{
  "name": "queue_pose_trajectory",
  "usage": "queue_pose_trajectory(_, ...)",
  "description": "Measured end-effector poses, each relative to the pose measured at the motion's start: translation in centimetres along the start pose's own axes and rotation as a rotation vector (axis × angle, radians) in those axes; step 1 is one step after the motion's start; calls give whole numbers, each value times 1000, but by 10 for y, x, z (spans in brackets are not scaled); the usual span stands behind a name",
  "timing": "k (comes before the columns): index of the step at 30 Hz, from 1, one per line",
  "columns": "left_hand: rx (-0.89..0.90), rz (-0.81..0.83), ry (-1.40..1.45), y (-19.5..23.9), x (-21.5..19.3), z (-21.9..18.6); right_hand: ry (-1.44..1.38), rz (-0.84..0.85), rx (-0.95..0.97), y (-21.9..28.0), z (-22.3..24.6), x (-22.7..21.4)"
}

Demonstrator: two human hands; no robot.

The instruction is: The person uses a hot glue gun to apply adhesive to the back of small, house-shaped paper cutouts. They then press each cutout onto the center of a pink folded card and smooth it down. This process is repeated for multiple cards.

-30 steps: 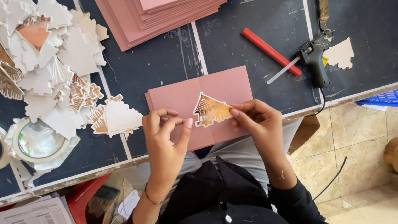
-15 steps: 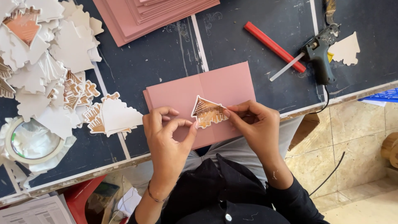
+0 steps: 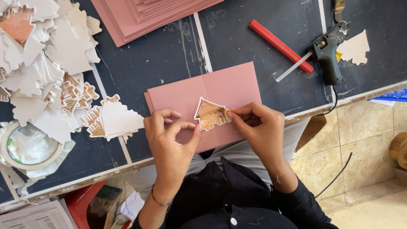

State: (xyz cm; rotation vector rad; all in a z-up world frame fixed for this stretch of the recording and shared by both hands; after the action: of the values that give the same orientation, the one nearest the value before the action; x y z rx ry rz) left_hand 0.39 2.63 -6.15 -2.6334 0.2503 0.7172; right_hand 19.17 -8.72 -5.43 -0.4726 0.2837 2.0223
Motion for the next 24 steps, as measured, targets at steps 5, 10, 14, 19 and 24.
queue_pose_trajectory(5, 1, -4, -3, 0, 0, 0, 18, 1, -20, 0, 0, 0)
queue_pose_trajectory(10, 8, -11, -8, 0, 0, -2, 36, -5, -34, -1, -1, 1)
queue_pose_trajectory(14, 15, -14, -17, 0, 0, -2, 44, -2, -42, 0, -2, 1)
queue_pose_trajectory(19, 16, -11, -36, 0, 1, -2, 54, -1, -26, 0, -1, 2)
queue_pose_trajectory(24, 19, -7, -48, -1, 1, -4, 54, -3, -40, -1, -1, 3)
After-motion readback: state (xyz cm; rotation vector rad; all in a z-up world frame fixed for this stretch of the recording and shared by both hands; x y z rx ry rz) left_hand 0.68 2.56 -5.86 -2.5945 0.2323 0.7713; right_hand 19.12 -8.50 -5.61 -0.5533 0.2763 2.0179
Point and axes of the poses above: each hand's wrist, its own y-axis away from the middle knuckle, its own x-axis out of the palm, z = x × y, the point moved 4 cm from there along -y, towards the middle knuckle, and after that the axes turned 15 degrees about -z, right-handed, at the moved point
